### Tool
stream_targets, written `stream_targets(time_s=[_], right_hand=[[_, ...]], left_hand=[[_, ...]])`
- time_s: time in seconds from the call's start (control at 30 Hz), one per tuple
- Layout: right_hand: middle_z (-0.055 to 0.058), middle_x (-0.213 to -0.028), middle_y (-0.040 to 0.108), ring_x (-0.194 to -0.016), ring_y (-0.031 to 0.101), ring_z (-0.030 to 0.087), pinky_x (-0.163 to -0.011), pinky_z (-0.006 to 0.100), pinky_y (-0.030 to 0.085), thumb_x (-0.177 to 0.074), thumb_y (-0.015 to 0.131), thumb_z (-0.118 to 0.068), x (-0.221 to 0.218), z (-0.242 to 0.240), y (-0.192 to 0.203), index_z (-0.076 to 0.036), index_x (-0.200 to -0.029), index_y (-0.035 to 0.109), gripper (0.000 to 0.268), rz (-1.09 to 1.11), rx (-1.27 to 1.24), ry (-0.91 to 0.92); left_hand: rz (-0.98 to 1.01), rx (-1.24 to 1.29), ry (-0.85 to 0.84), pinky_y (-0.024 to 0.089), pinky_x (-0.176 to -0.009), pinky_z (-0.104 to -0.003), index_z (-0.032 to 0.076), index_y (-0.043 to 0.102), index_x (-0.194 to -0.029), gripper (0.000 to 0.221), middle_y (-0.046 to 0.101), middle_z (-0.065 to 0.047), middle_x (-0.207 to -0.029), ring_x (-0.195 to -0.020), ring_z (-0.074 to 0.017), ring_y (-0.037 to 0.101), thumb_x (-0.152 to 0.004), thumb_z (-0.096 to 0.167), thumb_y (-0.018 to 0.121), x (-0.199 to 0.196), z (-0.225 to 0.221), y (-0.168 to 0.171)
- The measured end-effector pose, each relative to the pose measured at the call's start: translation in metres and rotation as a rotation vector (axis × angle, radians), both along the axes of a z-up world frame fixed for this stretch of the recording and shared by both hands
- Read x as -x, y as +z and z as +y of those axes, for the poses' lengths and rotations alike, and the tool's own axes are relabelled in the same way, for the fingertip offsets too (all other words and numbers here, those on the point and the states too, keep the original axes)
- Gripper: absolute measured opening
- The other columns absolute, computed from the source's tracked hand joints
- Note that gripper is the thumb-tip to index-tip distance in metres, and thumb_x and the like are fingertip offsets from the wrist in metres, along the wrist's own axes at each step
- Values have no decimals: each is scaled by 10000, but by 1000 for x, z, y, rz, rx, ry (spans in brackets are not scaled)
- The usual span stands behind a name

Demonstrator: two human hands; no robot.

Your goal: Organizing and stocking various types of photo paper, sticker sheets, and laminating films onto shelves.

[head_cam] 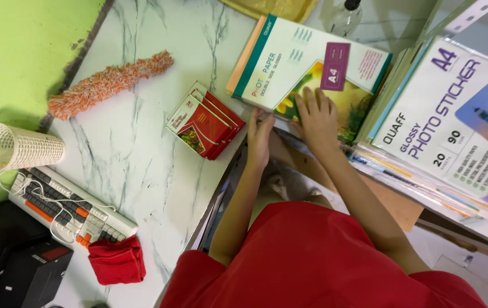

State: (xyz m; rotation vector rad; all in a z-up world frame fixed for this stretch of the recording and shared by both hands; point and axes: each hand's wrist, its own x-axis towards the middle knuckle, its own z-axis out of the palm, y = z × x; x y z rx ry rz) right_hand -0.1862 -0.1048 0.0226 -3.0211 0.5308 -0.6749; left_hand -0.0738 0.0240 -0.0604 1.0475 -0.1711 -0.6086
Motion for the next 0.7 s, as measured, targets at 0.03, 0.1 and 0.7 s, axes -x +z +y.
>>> stream_targets(time_s=[0.03,0.1,0.7], right_hand=[[178,-1496,500,-1351,472,390,-1087,526,412,-785,855,-338,0,0,0,-69,-1478,533,809,8,-6,-3],[163,-1484,524,-1344,490,377,-1030,508,425,-803,861,-337,1,-2,2,-68,-1459,556,773,-9,-59,26],[169,-1445,618,-1309,605,355,-962,443,491,-942,769,-348,3,-3,18,-68,-1385,652,537,-12,-3,59]], left_hand=[[8,-6,-3,421,-1135,-374,-36,304,-1557,630,416,-141,-1472,-1362,-268,501,-998,60,575,-1,2,0],[90,72,-19,418,-1167,-394,-65,303,-1551,619,402,-158,-1447,-1352,-280,500,-1007,64,568,-2,3,-1],[350,153,-110,504,-829,-273,-5,551,-1289,376,619,-85,-1228,-1166,-238,629,-998,198,677,-28,2,-8]])
